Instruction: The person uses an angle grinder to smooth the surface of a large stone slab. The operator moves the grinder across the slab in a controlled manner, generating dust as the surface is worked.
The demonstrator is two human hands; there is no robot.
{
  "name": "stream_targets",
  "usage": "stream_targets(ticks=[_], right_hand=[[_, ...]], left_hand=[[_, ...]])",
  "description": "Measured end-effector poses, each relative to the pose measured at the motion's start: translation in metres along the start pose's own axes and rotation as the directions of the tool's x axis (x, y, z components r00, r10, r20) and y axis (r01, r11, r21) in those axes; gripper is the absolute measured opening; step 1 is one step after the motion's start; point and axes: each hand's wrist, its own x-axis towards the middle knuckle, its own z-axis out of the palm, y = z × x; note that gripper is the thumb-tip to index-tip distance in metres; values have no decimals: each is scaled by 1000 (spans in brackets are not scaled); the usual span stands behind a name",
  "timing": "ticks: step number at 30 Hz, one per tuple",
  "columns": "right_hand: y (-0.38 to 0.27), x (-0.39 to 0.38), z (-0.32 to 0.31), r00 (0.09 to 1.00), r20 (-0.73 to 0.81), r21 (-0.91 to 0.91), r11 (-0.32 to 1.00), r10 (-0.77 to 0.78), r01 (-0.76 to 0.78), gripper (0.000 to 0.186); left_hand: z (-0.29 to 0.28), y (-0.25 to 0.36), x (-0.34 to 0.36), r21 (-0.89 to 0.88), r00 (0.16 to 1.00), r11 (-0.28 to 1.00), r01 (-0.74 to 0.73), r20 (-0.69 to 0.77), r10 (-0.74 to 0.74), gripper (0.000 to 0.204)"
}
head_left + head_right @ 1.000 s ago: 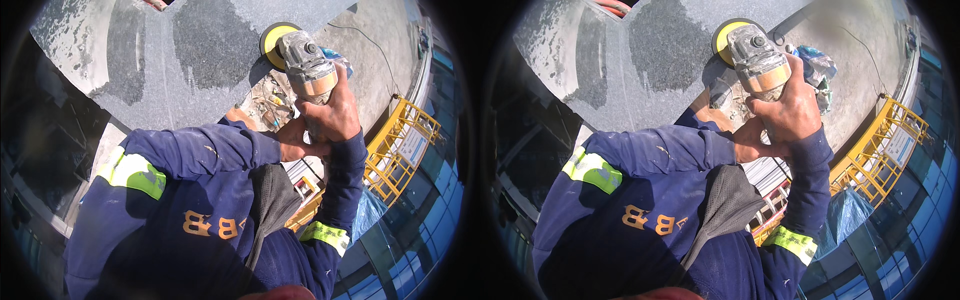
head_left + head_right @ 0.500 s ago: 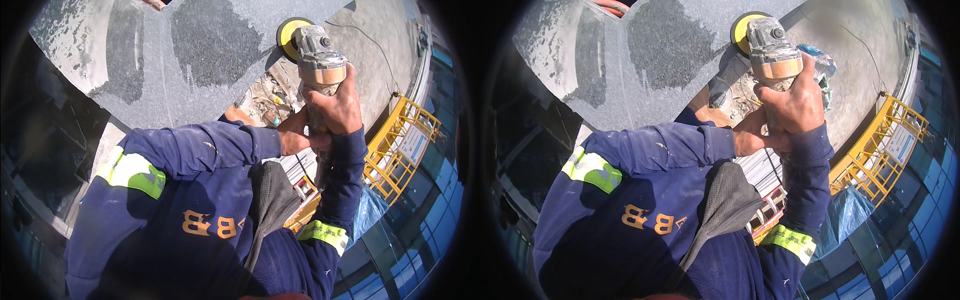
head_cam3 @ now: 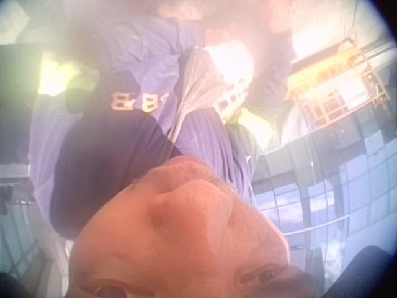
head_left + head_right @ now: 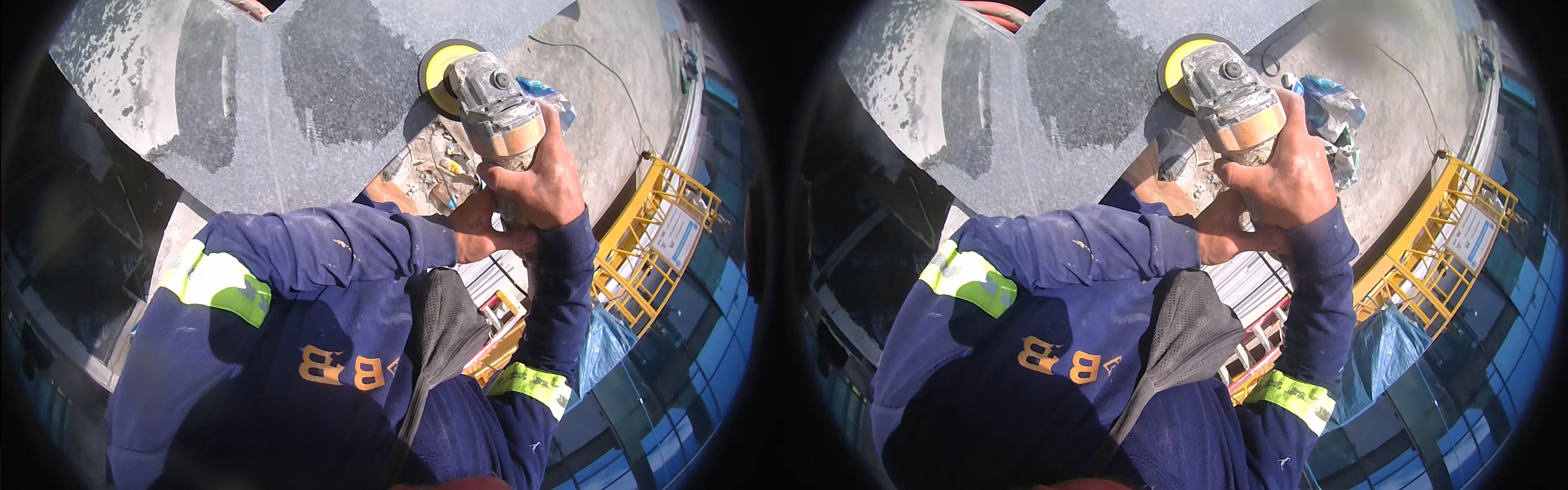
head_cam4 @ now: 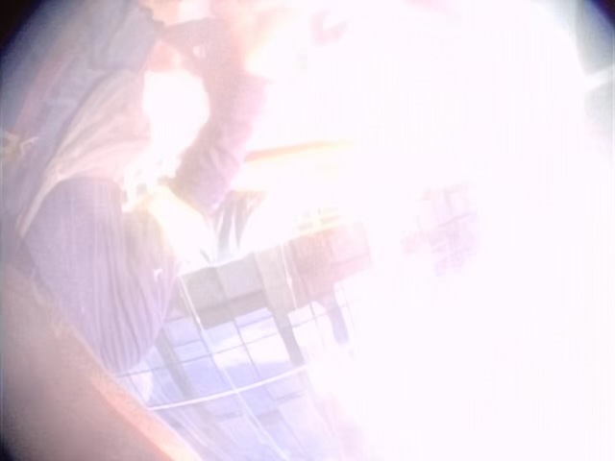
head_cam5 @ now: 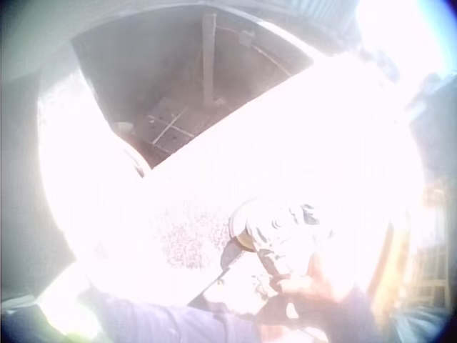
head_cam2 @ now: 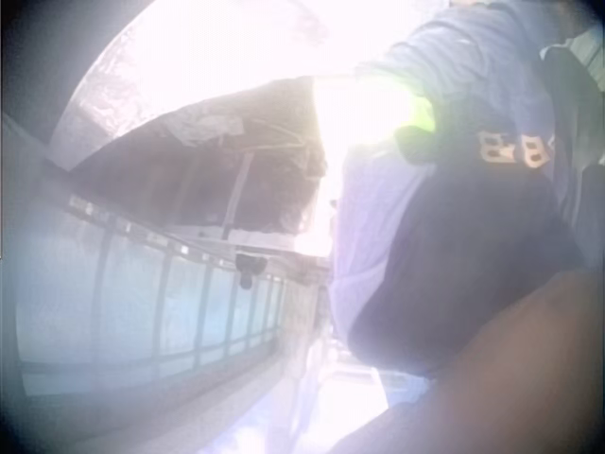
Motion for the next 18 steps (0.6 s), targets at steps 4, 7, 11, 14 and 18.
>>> stream_targets(ticks=[4, 7, 11, 14, 18], right_hand=[[-1, 2, 1, 991, -124, 52, 998, 49, -43, 82], [1, 0, 0, 995, -68, -19, 997, 72, -73, 84], [4, -1, 0, 998, -54, 39, 999, 19, -17, 83], [3, -2, -1, 989, -81, 64, 991, 125, -120, 83], [-2, -6, -2, 990, 12, 19, 990, 138, -138, 85]], left_hand=[[-1, 0, 0, -71, 995, 992, 100, -15, -102, 83], [-1, -1, 0, -79, 1000, 996, 30, -5, -30, 81], [-1, -3, 1, 72, 992, 992, 107, 63, -112, 77], [-1, -3, 1, -22, 1000, 1000, -3, -14, 3, 65], [0, -2, -1, -1, 996, 996, 88, 36, -87, 66]])
